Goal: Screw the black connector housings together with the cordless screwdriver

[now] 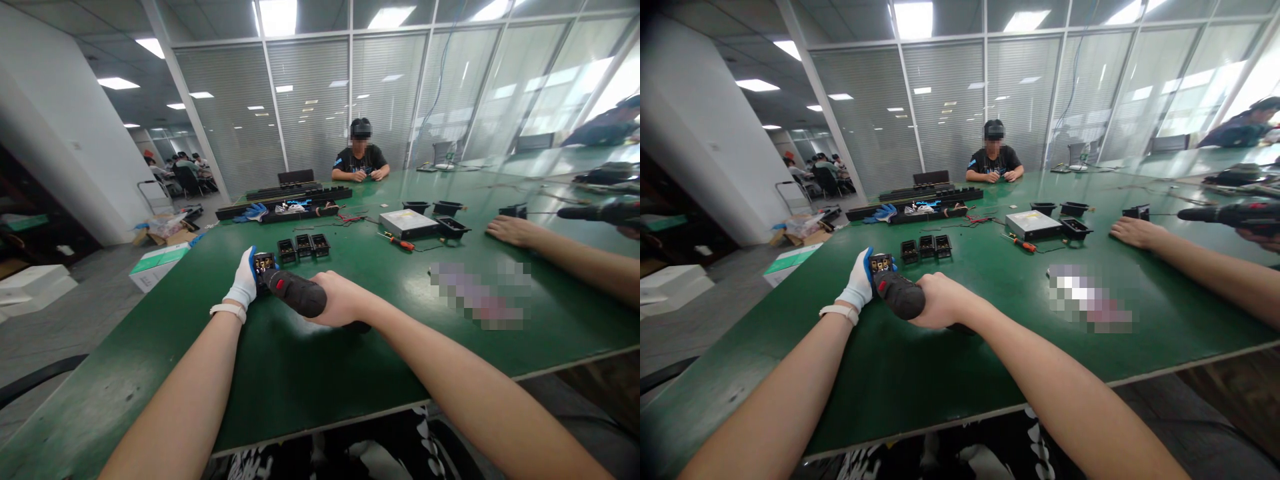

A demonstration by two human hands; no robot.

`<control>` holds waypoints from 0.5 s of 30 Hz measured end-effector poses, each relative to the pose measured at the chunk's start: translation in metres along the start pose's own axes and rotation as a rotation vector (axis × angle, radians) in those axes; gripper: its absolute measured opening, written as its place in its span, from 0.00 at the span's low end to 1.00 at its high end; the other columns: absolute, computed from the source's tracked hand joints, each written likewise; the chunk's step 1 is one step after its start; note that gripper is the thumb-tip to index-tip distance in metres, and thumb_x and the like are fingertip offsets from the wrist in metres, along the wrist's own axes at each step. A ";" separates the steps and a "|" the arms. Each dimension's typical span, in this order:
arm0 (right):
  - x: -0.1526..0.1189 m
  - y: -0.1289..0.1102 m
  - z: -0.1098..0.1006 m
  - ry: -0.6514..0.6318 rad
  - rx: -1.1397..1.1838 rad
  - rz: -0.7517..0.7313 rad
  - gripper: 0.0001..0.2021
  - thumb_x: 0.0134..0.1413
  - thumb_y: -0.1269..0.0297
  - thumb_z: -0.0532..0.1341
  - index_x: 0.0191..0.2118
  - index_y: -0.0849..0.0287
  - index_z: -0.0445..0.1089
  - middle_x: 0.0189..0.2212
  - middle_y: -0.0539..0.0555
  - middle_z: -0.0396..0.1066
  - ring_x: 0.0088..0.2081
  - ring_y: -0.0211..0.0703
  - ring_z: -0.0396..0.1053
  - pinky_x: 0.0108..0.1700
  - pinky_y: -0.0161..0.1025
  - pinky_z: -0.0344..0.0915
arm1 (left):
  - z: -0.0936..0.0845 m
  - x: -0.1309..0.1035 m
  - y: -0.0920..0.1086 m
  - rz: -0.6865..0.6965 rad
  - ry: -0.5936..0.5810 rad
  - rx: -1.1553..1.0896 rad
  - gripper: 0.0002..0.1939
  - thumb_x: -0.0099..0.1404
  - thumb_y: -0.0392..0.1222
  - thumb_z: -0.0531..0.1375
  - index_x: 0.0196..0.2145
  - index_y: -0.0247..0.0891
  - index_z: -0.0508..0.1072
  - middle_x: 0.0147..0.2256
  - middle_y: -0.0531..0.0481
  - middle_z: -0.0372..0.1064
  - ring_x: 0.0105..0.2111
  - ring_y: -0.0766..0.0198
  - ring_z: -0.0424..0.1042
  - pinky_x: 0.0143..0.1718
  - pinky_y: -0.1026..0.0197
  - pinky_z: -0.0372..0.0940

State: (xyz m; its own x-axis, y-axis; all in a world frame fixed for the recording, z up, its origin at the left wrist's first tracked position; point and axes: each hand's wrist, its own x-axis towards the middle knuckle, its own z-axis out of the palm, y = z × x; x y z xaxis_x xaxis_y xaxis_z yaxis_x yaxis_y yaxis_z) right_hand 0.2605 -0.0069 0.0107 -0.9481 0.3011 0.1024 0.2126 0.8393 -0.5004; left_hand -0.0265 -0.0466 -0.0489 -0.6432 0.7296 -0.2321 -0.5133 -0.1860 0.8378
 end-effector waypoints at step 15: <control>-0.001 -0.003 -0.002 -0.008 -0.027 0.006 0.09 0.58 0.60 0.77 0.34 0.56 0.79 0.39 0.60 0.88 0.40 0.52 0.84 0.38 0.38 0.68 | 0.000 0.002 0.000 -0.021 0.011 -0.007 0.22 0.77 0.61 0.63 0.47 0.36 0.80 0.30 0.43 0.81 0.28 0.46 0.84 0.37 0.47 0.84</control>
State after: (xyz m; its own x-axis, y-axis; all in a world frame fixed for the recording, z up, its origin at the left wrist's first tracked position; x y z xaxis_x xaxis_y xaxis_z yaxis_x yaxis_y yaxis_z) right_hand 0.2608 -0.0092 0.0137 -0.9486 0.3027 0.0923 0.2245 0.8493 -0.4778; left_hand -0.0276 -0.0455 -0.0492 -0.6386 0.7261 -0.2550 -0.5303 -0.1751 0.8295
